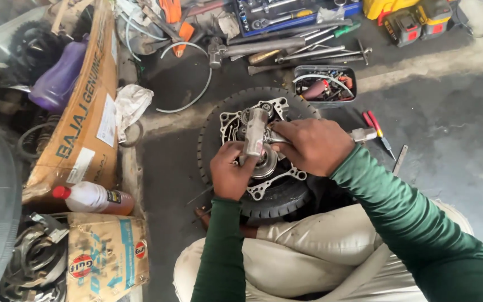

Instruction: The person sits on the workshop floor with a scooter engine cover plate resting on a tire and works on the clutch assembly. They fit the clutch bell and hub onto the plate, align and press the parts by hand, then use a socket wrench and a hammer to drive and tighten components, repositioning the assembly as they work.

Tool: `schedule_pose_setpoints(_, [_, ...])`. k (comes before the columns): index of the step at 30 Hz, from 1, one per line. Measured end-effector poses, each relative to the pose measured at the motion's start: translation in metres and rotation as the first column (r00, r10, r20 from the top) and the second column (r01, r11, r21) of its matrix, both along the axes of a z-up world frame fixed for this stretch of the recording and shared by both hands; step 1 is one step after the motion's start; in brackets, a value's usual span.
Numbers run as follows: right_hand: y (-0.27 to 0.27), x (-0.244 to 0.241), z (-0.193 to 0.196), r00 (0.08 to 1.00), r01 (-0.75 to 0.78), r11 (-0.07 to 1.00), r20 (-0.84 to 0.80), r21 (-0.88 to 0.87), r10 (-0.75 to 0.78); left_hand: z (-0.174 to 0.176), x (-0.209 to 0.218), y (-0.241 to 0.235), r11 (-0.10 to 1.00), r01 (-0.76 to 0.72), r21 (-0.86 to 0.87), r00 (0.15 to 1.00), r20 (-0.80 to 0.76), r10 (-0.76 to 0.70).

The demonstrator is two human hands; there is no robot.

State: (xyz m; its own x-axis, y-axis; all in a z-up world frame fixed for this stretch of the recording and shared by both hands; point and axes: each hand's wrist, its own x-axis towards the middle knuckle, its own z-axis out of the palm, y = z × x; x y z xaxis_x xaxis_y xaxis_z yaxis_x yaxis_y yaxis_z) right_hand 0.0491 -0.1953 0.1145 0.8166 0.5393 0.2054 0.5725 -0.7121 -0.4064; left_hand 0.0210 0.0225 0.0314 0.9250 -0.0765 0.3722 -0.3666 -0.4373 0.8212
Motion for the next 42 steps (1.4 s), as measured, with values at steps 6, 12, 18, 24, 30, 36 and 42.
schedule_pose_setpoints(6, [-0.002,-0.001,0.001,0.998,0.051,0.999,-0.023,-0.014,-0.051,-0.004,0.002,0.005,0.999,-0.025,0.024,0.999,-0.038,0.026])
schedule_pose_setpoints(12, [-0.003,-0.003,0.004,1.000,0.032,0.999,-0.001,0.011,-0.032,-0.011,0.006,0.017,0.980,0.119,0.157,0.993,0.007,-0.122])
schedule_pose_setpoints(18, [-0.002,-0.004,0.006,0.999,0.032,0.999,-0.022,0.017,-0.031,-0.006,0.004,0.012,0.994,0.089,0.061,0.993,-0.078,-0.084])
schedule_pose_setpoints(24, [-0.003,-0.004,0.003,0.999,0.039,0.999,-0.007,0.032,-0.039,-0.006,0.002,0.012,0.994,0.066,0.082,0.989,-0.139,-0.054])
schedule_pose_setpoints(30, [-0.003,-0.004,0.003,0.999,0.031,0.999,0.008,0.028,-0.031,0.000,-0.002,0.028,0.984,0.029,0.176,0.999,0.023,-0.033])
schedule_pose_setpoints(36, [-0.003,-0.006,0.002,1.000,0.024,0.999,0.007,0.030,-0.025,-0.012,-0.012,0.034,0.890,-0.035,0.455,0.876,-0.414,0.247])
schedule_pose_setpoints(42, [-0.002,-0.007,0.003,1.000,0.016,0.999,0.007,0.031,-0.017,-0.031,-0.011,0.038,0.870,0.055,0.490,0.806,-0.536,0.251])
